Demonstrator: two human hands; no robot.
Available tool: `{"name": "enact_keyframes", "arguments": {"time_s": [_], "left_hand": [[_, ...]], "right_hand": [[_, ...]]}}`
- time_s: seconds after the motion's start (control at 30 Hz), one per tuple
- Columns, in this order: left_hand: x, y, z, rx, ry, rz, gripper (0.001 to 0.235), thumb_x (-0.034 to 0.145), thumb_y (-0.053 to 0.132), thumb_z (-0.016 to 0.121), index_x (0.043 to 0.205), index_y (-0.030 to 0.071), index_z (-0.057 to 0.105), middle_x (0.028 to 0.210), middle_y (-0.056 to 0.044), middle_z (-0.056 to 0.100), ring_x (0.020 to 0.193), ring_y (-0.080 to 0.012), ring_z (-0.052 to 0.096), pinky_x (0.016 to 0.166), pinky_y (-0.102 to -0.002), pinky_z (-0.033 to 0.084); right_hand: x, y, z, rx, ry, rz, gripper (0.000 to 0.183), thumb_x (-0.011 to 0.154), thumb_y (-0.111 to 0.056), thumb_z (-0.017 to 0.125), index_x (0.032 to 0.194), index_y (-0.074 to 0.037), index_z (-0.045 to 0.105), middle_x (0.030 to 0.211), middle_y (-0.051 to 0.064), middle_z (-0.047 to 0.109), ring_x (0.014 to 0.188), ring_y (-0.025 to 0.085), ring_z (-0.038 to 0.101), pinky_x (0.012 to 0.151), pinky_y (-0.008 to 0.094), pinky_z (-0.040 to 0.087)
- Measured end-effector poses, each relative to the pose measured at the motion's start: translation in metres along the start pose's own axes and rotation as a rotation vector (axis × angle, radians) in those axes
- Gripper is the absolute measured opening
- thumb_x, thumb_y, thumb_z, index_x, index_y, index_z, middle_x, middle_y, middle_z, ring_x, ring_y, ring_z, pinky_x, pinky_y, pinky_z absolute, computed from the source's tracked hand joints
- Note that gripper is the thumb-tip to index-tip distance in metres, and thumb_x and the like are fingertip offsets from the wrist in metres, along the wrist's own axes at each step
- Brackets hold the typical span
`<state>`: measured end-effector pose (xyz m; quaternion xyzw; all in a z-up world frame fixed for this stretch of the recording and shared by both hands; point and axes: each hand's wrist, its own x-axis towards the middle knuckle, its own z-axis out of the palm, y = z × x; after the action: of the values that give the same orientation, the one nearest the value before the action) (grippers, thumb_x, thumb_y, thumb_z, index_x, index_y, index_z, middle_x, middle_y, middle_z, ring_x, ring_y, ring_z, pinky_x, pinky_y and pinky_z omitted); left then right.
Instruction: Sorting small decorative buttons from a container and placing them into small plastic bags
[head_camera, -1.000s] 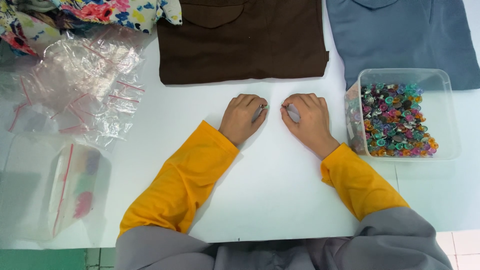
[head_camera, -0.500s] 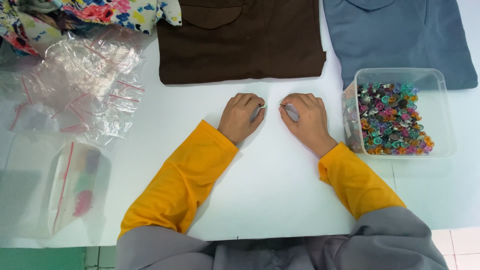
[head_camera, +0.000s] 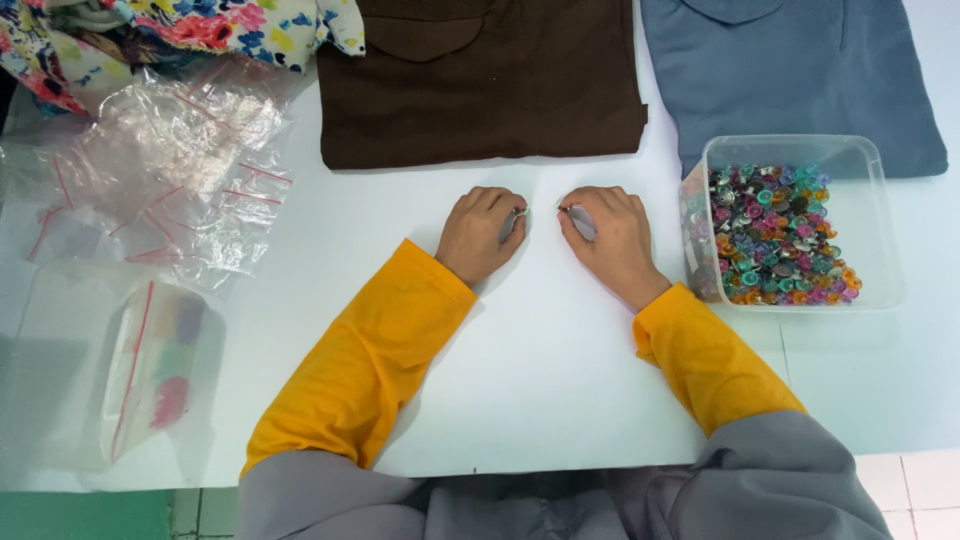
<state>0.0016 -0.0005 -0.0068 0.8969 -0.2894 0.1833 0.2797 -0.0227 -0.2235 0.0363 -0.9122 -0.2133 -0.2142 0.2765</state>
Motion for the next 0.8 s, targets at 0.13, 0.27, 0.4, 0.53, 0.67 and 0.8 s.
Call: {"name": "enact_keyframes", "arguments": {"time_s": [0.13, 0.27, 0.4, 0.53, 0.67, 0.8], "left_hand": [[0.001, 0.000, 0.001, 0.004, 0.009, -0.001, 0.018, 0.093, 0.017, 0.072, 0.109, 0.012, 0.069, 0.101, -0.008, 0.068, 0.102, -0.0278, 0.067, 0.085, -0.040, 0.055], [0.003, 0.011, -0.015, 0.020, 0.039, 0.019, 0.023, 0.090, 0.023, 0.073, 0.110, 0.011, 0.069, 0.107, -0.009, 0.067, 0.105, -0.0286, 0.066, 0.087, -0.041, 0.054], [0.013, 0.036, -0.036, 0.080, 0.171, 0.168, 0.024, 0.086, 0.023, 0.077, 0.108, 0.014, 0.070, 0.116, -0.007, 0.064, 0.109, -0.0275, 0.062, 0.088, -0.040, 0.051], [0.036, 0.083, -0.025, 0.011, 0.276, 0.264, 0.024, 0.085, 0.023, 0.076, 0.107, 0.018, 0.069, 0.121, -0.003, 0.062, 0.113, -0.0262, 0.059, 0.090, -0.038, 0.047], [0.078, 0.148, -0.003, -0.219, 0.324, 0.315, 0.019, 0.088, 0.021, 0.072, 0.106, 0.017, 0.069, 0.116, -0.003, 0.064, 0.110, -0.0279, 0.063, 0.092, -0.039, 0.051], [0.129, 0.188, 0.034, -0.204, -0.092, 0.272, 0.023, 0.089, 0.000, 0.066, 0.112, -0.001, 0.069, 0.110, -0.020, 0.068, 0.109, -0.0374, 0.067, 0.094, -0.040, 0.057]], "right_hand": [[0.001, -0.005, -0.005, 0.003, -0.002, 0.002, 0.016, 0.093, -0.013, 0.080, 0.106, -0.015, 0.070, 0.102, 0.003, 0.072, 0.097, 0.025, 0.068, 0.081, 0.038, 0.046], [-0.003, -0.019, -0.016, -0.073, 0.109, -0.152, 0.024, 0.094, -0.019, 0.077, 0.115, -0.010, 0.067, 0.121, 0.011, 0.066, 0.106, 0.030, 0.064, 0.084, 0.040, 0.047], [-0.013, -0.037, -0.038, -0.312, 0.343, -0.422, 0.026, 0.095, -0.027, 0.071, 0.118, -0.014, 0.071, 0.126, 0.008, 0.065, 0.105, 0.025, 0.061, 0.088, 0.038, 0.045], [-0.024, -0.016, -0.094, -0.405, 0.428, -0.422, 0.027, 0.089, -0.027, 0.078, 0.114, -0.018, 0.072, 0.119, 0.006, 0.070, 0.105, 0.026, 0.062, 0.091, 0.045, 0.043], [-0.021, 0.035, -0.139, -0.424, 0.398, -0.186, 0.009, 0.102, -0.015, 0.066, 0.106, -0.015, 0.073, 0.111, 0.003, 0.067, 0.102, 0.026, 0.058, 0.088, 0.040, 0.039], [-0.042, 0.113, -0.140, -0.339, 0.033, 0.141, 0.025, 0.096, -0.007, 0.066, 0.120, -0.009, 0.072, 0.113, 0.018, 0.071, 0.105, 0.046, 0.064, 0.080, 0.057, 0.051]]}}
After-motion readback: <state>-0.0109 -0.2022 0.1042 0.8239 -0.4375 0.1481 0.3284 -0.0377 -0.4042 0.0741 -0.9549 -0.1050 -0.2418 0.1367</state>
